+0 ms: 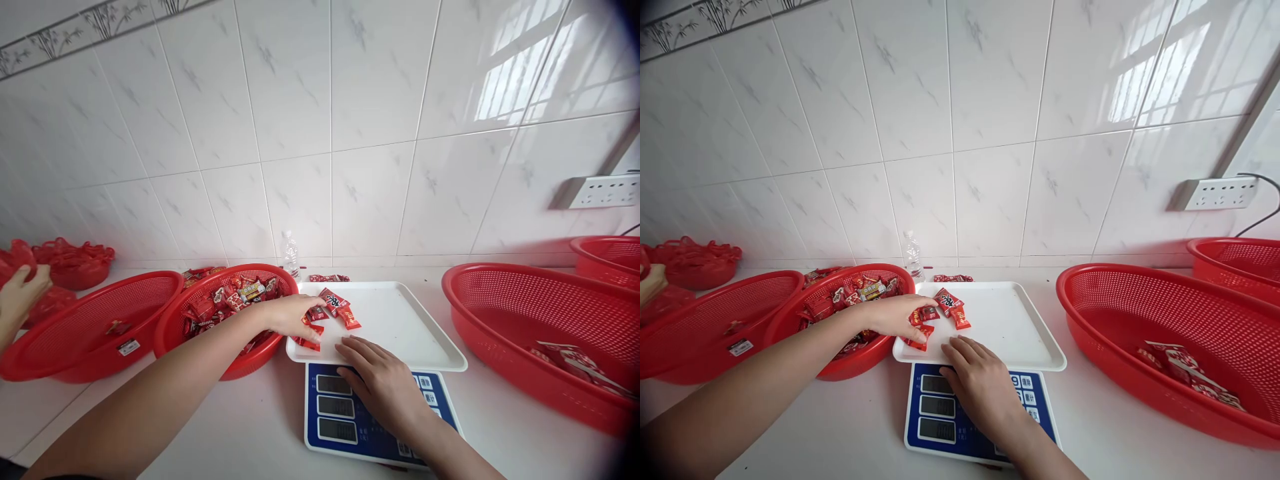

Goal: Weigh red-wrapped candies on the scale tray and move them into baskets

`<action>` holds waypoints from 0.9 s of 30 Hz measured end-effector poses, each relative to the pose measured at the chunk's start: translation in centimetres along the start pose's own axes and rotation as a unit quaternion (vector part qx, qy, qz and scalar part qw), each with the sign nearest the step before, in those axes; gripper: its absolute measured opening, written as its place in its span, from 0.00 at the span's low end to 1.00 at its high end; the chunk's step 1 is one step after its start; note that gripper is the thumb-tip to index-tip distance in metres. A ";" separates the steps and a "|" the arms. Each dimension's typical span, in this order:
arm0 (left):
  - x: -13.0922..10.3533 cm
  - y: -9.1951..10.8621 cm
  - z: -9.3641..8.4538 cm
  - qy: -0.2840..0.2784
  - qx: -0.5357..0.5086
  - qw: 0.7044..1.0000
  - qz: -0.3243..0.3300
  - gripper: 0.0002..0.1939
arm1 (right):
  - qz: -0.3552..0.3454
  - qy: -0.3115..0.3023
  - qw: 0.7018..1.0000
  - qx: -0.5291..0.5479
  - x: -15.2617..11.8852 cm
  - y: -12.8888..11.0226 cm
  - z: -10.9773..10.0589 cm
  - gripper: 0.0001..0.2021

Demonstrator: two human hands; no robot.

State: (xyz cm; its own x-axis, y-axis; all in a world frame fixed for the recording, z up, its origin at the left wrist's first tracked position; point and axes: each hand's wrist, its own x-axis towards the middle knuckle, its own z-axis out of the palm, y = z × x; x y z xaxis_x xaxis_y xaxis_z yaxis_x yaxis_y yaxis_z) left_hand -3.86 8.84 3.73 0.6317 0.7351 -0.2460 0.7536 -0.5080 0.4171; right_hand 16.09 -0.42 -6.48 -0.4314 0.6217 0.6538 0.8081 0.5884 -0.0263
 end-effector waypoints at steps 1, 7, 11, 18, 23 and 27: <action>-0.3 0.0 0.0 -0.009 0.028 1.000 -0.008 0.41 | 0.000 -0.001 1.000 -0.001 0.0 0.0 0.0 0.11; -1.8 -0.4 0.2 0.044 0.049 0.997 -0.041 0.32 | 0.001 -0.007 1.000 -0.002 0.0 0.0 0.0 0.11; -3.0 -1.3 -1.2 0.067 0.041 0.997 -0.026 0.26 | 0.002 -0.007 1.000 -0.001 0.0 0.0 0.0 0.11; -3.2 -2.5 -1.6 0.240 0.033 0.970 -0.027 0.22 | 0.003 0.001 1.000 0.004 -0.1 0.0 0.3 0.11; -1.4 0.6 3.7 0.152 -0.003 0.988 0.040 0.34 | 0.005 0.002 1.000 0.011 0.0 0.0 0.3 0.10; 0.9 1.9 6.9 0.100 0.023 0.994 -0.031 0.36 | 0.009 0.003 1.000 0.020 0.1 -0.1 0.2 0.09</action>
State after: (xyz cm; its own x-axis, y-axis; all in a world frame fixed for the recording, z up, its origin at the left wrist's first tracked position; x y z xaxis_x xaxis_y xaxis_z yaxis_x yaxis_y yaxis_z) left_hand -0.56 5.45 -1.74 0.5387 0.8377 -0.0894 0.8005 -0.4759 0.3644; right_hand 15.92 -0.28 -6.54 -0.4140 0.6297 0.6573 0.7988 0.5976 -0.0693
